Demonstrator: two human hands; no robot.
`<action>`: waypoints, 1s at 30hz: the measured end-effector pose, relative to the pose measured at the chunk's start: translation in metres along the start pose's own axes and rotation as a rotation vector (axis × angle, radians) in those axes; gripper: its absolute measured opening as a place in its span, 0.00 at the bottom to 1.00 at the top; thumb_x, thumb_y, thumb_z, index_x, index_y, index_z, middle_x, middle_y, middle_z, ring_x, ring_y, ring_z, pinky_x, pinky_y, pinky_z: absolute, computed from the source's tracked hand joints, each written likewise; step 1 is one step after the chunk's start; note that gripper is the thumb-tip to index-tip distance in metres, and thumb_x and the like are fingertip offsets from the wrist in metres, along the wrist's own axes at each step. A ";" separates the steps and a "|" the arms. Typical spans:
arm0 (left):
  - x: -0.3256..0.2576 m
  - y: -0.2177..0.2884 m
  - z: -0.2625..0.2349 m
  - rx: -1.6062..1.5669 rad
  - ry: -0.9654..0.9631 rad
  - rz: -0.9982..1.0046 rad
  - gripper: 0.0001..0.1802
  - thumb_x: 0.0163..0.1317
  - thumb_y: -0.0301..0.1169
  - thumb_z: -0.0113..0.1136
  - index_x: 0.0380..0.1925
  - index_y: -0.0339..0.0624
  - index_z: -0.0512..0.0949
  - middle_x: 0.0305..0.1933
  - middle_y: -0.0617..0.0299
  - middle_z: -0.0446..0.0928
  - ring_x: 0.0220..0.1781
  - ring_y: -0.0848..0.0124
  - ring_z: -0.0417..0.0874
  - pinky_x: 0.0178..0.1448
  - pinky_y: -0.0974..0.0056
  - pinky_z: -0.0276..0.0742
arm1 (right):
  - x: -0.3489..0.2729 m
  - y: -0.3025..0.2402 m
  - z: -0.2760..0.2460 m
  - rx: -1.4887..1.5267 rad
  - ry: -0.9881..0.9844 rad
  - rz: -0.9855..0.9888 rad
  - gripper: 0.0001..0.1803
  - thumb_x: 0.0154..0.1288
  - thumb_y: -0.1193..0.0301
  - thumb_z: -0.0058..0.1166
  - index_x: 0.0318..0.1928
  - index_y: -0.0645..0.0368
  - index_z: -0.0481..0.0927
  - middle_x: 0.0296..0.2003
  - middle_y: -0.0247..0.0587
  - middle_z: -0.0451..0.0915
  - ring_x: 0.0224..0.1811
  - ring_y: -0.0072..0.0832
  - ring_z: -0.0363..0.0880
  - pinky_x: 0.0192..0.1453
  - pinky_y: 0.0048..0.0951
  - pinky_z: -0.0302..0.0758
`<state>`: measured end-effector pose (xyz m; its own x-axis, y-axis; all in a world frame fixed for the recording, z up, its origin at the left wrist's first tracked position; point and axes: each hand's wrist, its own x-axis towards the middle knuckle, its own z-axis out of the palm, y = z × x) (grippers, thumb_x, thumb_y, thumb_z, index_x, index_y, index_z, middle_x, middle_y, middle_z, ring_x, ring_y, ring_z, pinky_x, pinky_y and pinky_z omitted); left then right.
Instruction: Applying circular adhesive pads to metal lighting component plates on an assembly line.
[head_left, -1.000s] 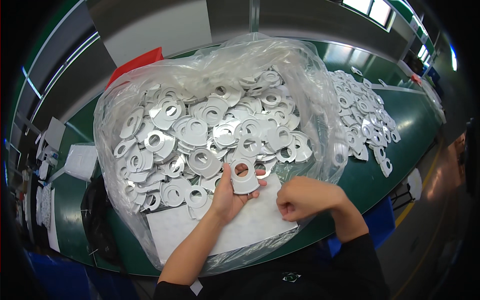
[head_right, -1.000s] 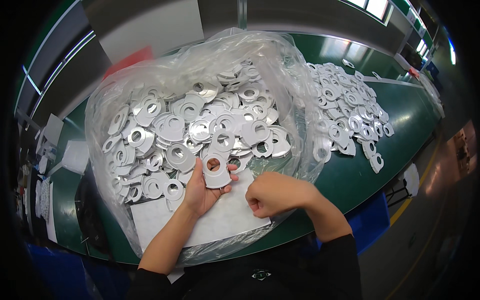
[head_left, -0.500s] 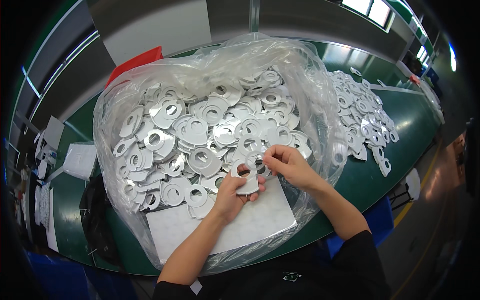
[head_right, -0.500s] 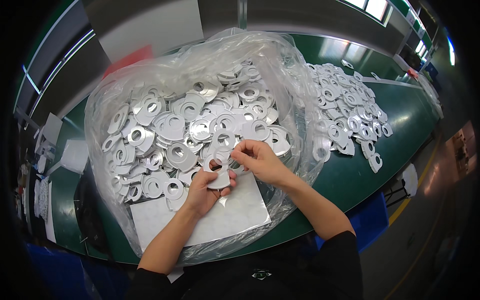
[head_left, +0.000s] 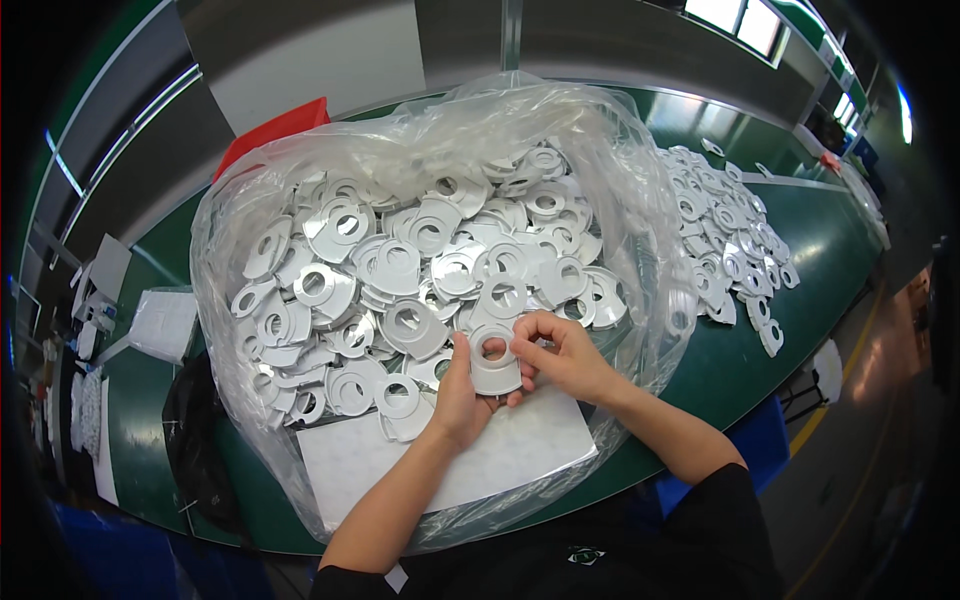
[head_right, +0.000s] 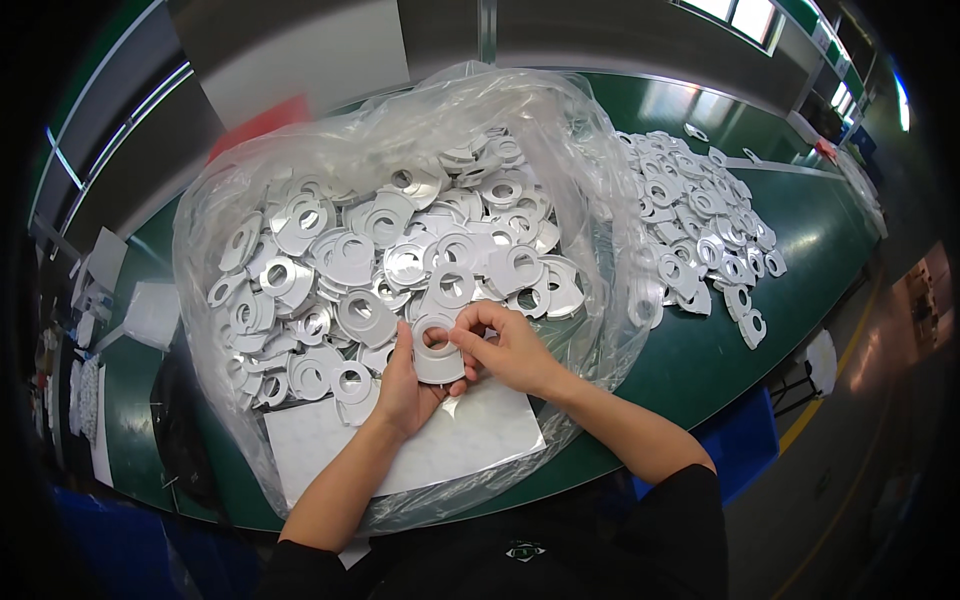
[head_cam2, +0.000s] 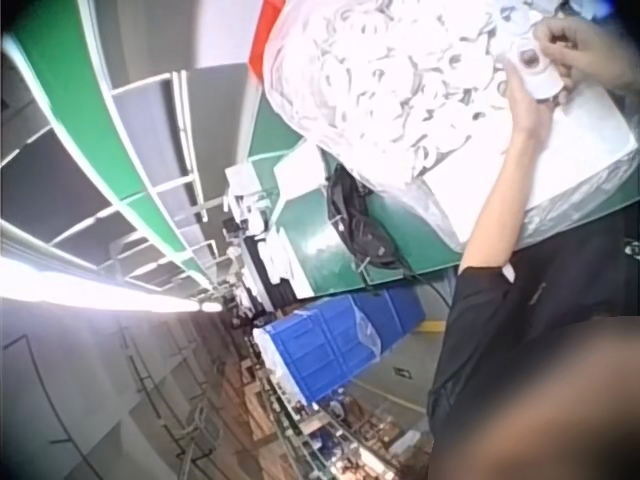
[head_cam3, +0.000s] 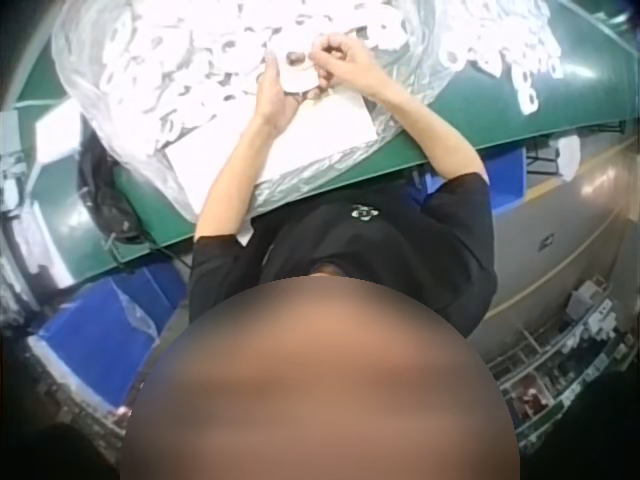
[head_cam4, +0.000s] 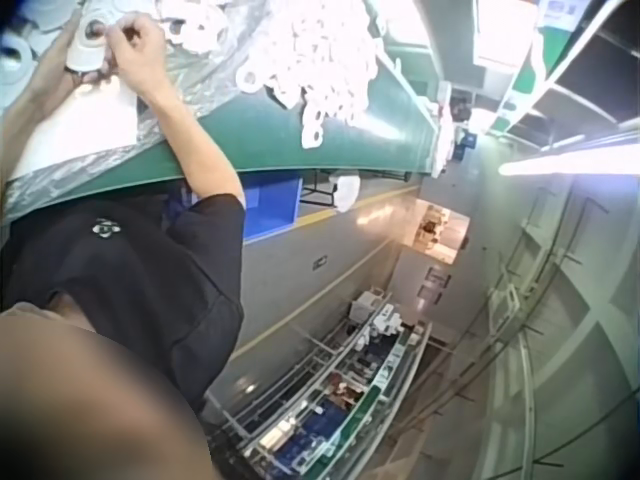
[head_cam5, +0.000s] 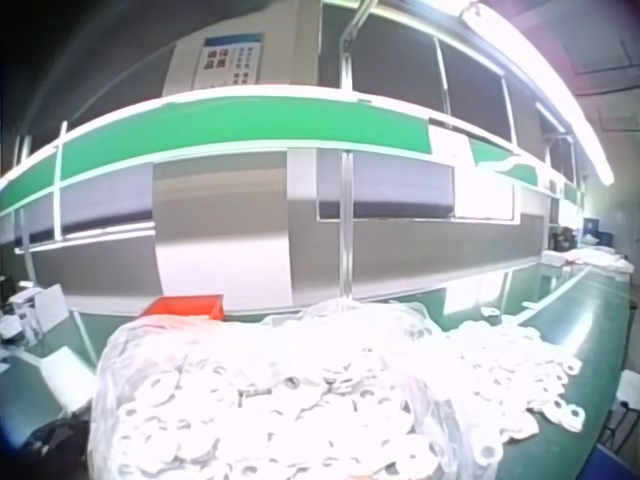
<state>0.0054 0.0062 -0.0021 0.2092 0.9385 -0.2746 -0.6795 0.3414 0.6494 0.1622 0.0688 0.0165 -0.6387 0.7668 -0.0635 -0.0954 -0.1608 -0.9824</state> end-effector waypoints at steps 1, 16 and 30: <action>0.000 0.000 0.000 0.000 -0.001 -0.001 0.38 0.69 0.60 0.17 0.47 0.40 0.69 0.37 0.51 0.77 0.35 0.64 0.79 0.31 0.66 0.70 | 0.000 -0.001 0.000 0.000 0.001 0.000 0.07 0.68 0.72 0.51 0.37 0.63 0.71 0.25 0.32 0.72 0.21 0.16 0.72 0.25 0.17 0.72; -0.001 0.000 0.000 0.012 -0.024 0.002 0.37 0.70 0.60 0.18 0.46 0.40 0.69 0.37 0.51 0.77 0.36 0.64 0.80 0.31 0.66 0.70 | -0.001 -0.003 0.000 -0.013 0.018 0.026 0.07 0.67 0.72 0.53 0.36 0.63 0.72 0.22 0.32 0.73 0.20 0.16 0.73 0.23 0.16 0.72; 0.000 0.001 -0.001 0.017 -0.038 -0.017 0.38 0.69 0.60 0.17 0.45 0.41 0.70 0.37 0.51 0.77 0.35 0.64 0.80 0.31 0.66 0.70 | -0.001 -0.004 0.000 -0.061 0.023 -0.012 0.07 0.66 0.72 0.54 0.35 0.64 0.73 0.22 0.32 0.73 0.19 0.16 0.74 0.23 0.16 0.72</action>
<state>0.0039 0.0062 -0.0018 0.2474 0.9338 -0.2584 -0.6634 0.3576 0.6573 0.1629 0.0691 0.0201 -0.6203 0.7825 -0.0550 -0.0554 -0.1137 -0.9920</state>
